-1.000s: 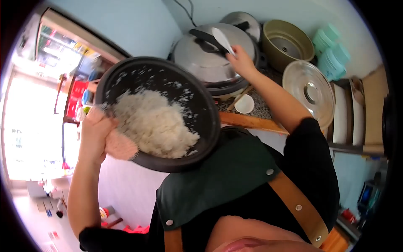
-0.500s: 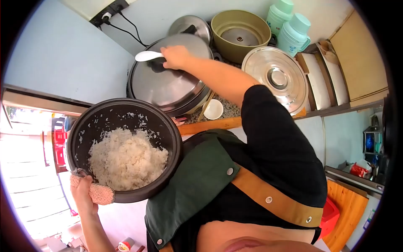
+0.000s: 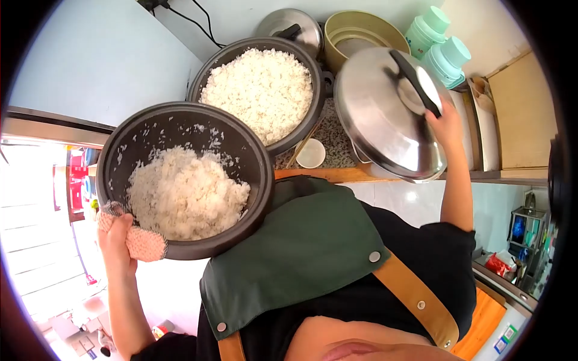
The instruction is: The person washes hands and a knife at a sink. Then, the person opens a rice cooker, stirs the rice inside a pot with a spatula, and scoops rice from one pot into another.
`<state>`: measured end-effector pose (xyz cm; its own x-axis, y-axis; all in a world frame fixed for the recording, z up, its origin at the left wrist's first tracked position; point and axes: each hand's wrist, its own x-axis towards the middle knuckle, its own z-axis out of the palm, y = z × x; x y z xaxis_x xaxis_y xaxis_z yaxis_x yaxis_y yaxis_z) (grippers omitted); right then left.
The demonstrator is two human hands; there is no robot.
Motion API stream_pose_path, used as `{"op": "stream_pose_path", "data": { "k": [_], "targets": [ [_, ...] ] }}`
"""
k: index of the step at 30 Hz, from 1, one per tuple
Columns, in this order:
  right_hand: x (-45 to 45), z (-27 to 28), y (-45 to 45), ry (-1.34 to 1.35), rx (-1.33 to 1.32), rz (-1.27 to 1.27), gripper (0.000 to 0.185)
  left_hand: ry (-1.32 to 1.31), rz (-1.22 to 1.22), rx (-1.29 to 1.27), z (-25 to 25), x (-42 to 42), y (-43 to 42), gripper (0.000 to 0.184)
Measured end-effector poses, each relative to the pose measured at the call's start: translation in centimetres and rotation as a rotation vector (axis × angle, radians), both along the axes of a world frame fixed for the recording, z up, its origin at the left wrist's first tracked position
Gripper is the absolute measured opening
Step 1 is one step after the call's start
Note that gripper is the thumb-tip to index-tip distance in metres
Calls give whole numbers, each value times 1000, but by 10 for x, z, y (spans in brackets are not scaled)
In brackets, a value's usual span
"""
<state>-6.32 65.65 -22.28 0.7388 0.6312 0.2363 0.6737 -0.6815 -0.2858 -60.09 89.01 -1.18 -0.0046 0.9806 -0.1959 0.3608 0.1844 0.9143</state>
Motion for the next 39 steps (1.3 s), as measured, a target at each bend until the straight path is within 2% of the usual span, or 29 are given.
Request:
{"op": "stream_pose_path", "data": {
  "k": [6, 10, 11, 14, 21, 22, 24, 26, 28, 30, 32, 35, 39],
  "targets": [
    [-50, -1, -42, 101, 61, -136, 48, -8, -53, 9, -3, -30, 1, 18],
    [-74, 4, -44, 183, -39, -105, 47, -21, -76, 9, -10, -37, 2, 16],
    [-78, 8, -44, 187, -145, -90, 47, -11, -78, -4, -10, -39, 3, 15],
    [-81, 7, -45, 260, -107, 7, 46, 3, -100, -10, -9, -43, 3, 15],
    [-54, -5, -44, 317, -90, 29, 51, 9, -62, 33, -12, -37, -1, 16],
    [-53, -4, -36, 332, 27, 62, 42, 7, -34, 39, -11, -33, -3, 18],
    [-60, 10, -7, 401, 237, 317, 33, 1, -73, 20, -11, -37, -2, 19],
    [-90, 32, 38, 300, 120, 436, 31, -7, -89, 25, -13, -40, -1, 19],
    [-130, 48, 79, 466, -23, 562, 33, -8, -89, 26, -12, -38, -2, 19],
    [-169, 50, 120, 364, 36, 855, 34, 1, -70, 32, -8, -29, -6, 19],
    [-197, 53, 147, 302, -53, 937, 30, 26, -90, 106, -10, -23, -5, 18],
    [-219, 51, 181, 173, -25, 1063, 26, 71, -150, 166, -10, -19, 17, 16],
    [-230, 53, 204, 105, 12, 1065, 25, 84, -273, 203, -2, -9, 42, 15]
  ]
}}
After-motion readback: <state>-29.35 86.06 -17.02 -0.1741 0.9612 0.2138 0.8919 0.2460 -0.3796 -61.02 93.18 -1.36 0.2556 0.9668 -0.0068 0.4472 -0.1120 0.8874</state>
